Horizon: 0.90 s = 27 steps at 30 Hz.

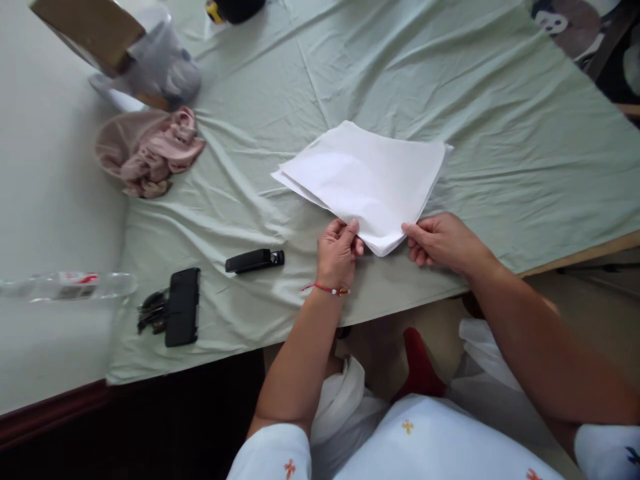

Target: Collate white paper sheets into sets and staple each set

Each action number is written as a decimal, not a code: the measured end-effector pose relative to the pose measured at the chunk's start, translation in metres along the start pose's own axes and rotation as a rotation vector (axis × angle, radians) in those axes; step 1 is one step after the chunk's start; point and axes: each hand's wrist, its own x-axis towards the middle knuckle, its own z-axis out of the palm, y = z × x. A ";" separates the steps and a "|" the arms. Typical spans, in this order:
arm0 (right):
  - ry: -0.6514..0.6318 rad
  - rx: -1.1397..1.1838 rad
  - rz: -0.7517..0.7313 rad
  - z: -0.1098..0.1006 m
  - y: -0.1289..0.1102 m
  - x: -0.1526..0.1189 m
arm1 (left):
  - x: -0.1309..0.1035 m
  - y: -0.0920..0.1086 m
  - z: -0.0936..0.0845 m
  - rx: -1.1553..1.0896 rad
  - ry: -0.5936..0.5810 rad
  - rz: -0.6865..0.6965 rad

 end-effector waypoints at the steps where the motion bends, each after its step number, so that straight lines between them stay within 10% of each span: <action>1: 0.001 0.020 -0.021 -0.001 0.002 0.001 | 0.000 0.001 0.000 -0.038 0.005 -0.006; 11: -0.047 0.713 -0.224 0.006 0.007 0.016 | -0.006 -0.009 0.002 -0.095 -0.135 0.002; 16: 0.130 0.759 -0.211 0.001 0.005 0.020 | -0.002 -0.002 -0.005 0.013 -0.084 -0.042; 27: 0.022 0.587 -0.195 -0.018 0.003 0.014 | 0.015 0.038 -0.056 -0.141 0.212 0.197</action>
